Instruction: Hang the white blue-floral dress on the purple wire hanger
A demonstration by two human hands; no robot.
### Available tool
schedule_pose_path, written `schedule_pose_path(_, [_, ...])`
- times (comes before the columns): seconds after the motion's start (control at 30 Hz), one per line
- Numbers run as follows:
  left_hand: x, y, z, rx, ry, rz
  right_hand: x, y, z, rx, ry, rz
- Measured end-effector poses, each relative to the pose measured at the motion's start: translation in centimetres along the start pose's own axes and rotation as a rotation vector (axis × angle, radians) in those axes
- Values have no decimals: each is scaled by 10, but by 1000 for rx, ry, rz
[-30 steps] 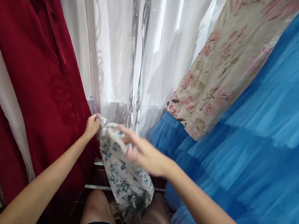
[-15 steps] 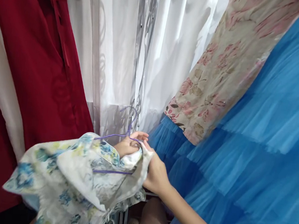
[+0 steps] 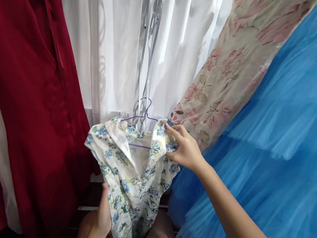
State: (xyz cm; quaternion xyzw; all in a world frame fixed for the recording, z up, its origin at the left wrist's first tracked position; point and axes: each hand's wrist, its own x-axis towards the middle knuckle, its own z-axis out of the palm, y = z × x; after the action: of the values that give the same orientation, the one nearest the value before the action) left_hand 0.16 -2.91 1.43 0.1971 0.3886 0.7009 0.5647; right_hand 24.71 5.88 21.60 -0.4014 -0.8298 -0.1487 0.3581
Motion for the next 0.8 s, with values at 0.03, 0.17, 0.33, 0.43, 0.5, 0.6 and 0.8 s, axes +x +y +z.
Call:
schedule_pose_path(0.03, [-5, -6, -1, 39, -22, -31, -4, 1, 1, 29, -13, -39])
schedule_pose_path(0.17, [-20, -35, -2, 156, -100, -120, -33, -3, 7, 79, 35, -125])
schedule_pose_path(0.33, [-28, -59, 0, 164, -66, -131, -108, -55, 47, 391, 316, 182])
schedule_pose_path(0.43, [-32, -61, 4, 249, -133, -94, -168, -90, 92, 684, 404, 569])
schedule_pose_path(0.5, [-36, -62, 7, 311, -206, -71, -197, -102, 118, 872, 191, 687])
schedule_pose_path(0.6, [-40, -66, 8, 396, -253, -1, -214, -100, 132, 1024, -42, 715])
schedule_pose_path(0.8, [-40, -73, 1, 464, -296, 94, -204, -81, 127, 997, -83, 703])
